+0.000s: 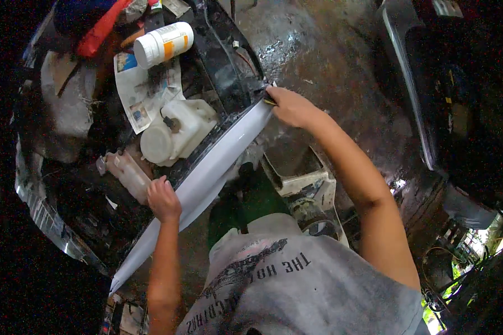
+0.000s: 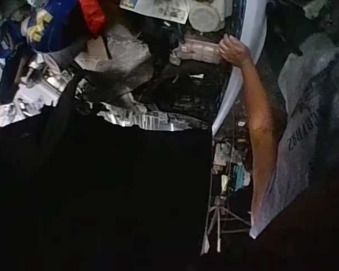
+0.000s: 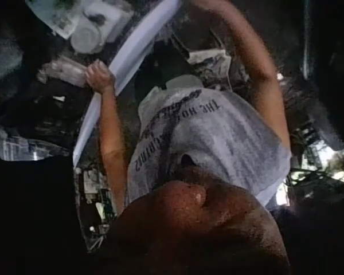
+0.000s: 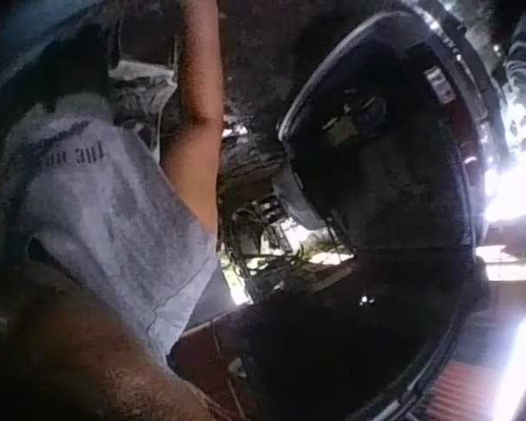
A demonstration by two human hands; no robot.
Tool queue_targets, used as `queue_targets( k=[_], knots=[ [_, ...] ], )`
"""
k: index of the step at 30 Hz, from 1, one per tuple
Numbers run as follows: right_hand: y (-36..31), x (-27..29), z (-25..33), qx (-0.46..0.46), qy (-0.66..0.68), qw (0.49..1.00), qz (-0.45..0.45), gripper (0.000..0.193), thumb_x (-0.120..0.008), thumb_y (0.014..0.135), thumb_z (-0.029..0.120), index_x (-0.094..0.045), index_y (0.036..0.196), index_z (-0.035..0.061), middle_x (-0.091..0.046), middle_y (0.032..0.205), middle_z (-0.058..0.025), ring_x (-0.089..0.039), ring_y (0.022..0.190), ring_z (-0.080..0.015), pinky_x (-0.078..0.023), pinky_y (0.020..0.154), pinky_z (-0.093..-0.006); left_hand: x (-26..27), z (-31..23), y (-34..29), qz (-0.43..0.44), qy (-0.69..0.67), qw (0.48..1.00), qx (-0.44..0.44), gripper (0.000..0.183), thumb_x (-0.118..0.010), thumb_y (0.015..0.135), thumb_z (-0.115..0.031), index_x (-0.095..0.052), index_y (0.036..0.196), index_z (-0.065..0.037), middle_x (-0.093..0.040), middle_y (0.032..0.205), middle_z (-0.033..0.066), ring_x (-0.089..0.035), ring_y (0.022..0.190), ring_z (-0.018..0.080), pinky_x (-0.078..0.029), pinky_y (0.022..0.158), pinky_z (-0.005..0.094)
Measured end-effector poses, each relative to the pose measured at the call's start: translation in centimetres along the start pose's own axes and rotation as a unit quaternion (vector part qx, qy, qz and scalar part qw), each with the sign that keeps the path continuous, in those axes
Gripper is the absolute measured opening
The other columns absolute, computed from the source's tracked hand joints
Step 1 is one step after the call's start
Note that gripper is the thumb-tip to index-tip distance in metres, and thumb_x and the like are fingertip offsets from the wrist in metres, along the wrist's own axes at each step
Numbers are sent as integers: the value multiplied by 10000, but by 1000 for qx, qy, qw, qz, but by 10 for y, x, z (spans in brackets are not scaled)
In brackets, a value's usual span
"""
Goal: Sand and wipe down a car fender and hood during detailing.
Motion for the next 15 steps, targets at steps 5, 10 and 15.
queue_targets(
  k=[5,10,15],
  knots=[
    [1,0,-15,-71,35,991,104,584,-494,842,74,-456,1419,-15,-529,1408,-229,-496,1327,-357,-387,1110,-377,1,-1,1,-18,-9,1000,-24,242,-531,969,-199,-638,1122,-46,-613,1084,159,-561,1044,383,-441,931,497],
    [-21,4,-48,-200,332,922,-8,550,-536,811,95,-518,1354,6,-623,1186,-145,-575,1090,-275,-440,981,-338,1,-5,1,-31,8,998,-46,240,-522,974,-201,-646,1105,-42,-621,1084,166,-559,1039,391,-443,923,501],
    [-32,-26,-52,-307,486,816,-63,229,-592,800,91,-626,1019,35,-613,977,-98,-596,985,-224,-463,902,-346,0,-3,1,-14,24,998,-49,272,-481,998,-214,-636,1092,-12,-620,1068,191,-557,1009,413,-436,902,511]
  ],
)
Point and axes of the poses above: each hand's wrist, its own y-axis towards the middle knuckle, its own x-axis out of the back of the hand, z = x × y, the point moved 8 cm from there along y, towards the middle knuckle
